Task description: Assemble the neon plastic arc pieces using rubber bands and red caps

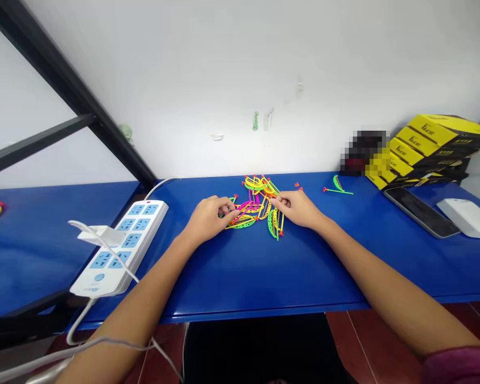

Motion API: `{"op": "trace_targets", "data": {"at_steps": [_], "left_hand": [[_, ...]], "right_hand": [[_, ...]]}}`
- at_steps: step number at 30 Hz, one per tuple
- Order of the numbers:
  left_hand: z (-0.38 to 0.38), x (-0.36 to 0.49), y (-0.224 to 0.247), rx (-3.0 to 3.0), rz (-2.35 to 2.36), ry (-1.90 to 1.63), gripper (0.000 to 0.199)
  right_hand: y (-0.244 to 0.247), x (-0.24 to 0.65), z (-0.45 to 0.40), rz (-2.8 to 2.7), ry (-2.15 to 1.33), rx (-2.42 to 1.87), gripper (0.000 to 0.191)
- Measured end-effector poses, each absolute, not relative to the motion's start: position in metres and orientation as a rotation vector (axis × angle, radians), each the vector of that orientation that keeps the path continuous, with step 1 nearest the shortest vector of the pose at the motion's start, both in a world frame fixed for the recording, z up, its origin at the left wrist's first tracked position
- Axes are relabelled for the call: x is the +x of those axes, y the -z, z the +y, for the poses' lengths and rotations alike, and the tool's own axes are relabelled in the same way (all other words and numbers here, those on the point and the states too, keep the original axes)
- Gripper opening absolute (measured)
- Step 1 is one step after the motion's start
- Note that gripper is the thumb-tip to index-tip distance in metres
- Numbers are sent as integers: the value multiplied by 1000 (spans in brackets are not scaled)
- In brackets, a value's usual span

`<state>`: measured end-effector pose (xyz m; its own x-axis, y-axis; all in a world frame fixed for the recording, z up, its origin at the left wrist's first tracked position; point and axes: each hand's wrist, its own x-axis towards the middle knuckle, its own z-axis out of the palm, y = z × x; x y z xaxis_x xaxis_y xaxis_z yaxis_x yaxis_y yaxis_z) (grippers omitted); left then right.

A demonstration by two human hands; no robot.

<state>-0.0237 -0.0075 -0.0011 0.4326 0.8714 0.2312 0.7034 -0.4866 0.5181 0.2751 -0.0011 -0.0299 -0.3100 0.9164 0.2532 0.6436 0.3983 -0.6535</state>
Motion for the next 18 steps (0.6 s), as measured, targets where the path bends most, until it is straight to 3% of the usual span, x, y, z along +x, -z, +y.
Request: {"op": "trace_targets", "data": {"at_steps": [6, 14, 18], "left_hand": [[-12, -22, -1, 2172, 1279, -648, 26], [-13, -23, -1, 2168, 1152, -577, 26], [-12, -24, 0, 2228, 1214, -604, 33]], "right_hand": [[30, 277, 0, -1986, -690, -1314, 55], [28, 276, -4, -2129, -594, -1314, 14], [29, 275, -4, -2131, -576, -1320, 13]]}}
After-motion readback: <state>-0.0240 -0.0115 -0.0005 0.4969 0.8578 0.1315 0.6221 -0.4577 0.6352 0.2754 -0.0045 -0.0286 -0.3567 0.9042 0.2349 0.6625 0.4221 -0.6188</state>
